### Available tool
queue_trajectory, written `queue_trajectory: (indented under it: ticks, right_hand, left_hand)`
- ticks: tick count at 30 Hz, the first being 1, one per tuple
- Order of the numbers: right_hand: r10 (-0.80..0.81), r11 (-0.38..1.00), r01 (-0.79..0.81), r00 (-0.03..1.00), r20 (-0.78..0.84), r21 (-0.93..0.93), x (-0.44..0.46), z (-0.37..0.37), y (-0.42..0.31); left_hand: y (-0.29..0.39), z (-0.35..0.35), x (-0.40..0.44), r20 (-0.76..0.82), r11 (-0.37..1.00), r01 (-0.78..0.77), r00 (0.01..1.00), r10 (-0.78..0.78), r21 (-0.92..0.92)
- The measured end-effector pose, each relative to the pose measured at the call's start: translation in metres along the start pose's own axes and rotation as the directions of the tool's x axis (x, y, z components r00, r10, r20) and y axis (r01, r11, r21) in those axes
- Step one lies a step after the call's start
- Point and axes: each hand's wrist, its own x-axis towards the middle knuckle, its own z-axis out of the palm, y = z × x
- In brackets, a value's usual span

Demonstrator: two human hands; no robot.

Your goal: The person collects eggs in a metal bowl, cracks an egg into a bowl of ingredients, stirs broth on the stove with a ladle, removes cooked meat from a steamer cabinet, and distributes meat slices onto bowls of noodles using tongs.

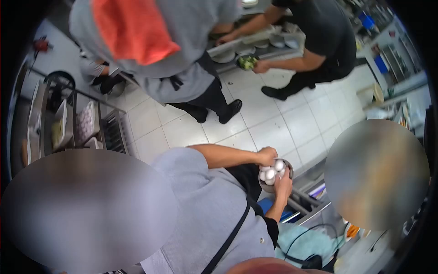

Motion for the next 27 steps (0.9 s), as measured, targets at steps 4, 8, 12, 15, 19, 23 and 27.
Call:
queue_trajectory:
  ticks: [4,8,12,15,19,23,27]
  right_hand:
    - [-0.190,0.971,0.187,0.982,-0.004,-0.147,-0.021,-0.008,-0.018]
    - [-0.237,0.923,0.277,0.956,0.173,-0.267,-0.049,-0.003,-0.089]
    - [-0.309,0.890,0.375,0.915,0.261,-0.261,-0.097,0.031,-0.150]
    - [-0.328,0.843,0.424,0.892,0.310,-0.330,-0.127,0.073,-0.194]
    - [-0.286,0.856,0.391,0.903,0.322,-0.339,-0.161,0.143,-0.267]
    - [-0.211,0.924,0.272,0.949,0.234,-0.271,-0.186,0.197,-0.355]
    - [-0.133,0.960,0.176,0.971,0.201,-0.219,-0.239,0.217,-0.430]
  left_hand:
    - [0.012,-0.021,-0.064,-0.086,1.000,-0.024,0.996,0.025,0.012]
    - [-0.046,-0.043,-0.113,-0.200,0.998,0.028,0.979,-0.037,-0.049]
    - [-0.083,-0.098,-0.190,-0.207,0.994,0.103,0.972,-0.110,-0.046]
    - [-0.124,-0.125,-0.234,-0.103,0.968,0.219,0.967,-0.231,-0.120]
    - [-0.177,-0.190,-0.292,-0.024,0.968,0.218,0.975,-0.223,-0.122]
    - [-0.239,-0.256,-0.335,-0.145,0.978,0.177,0.971,-0.192,-0.108]
    - [-0.273,-0.312,-0.369,0.013,0.978,0.211,0.978,-0.211,0.002]
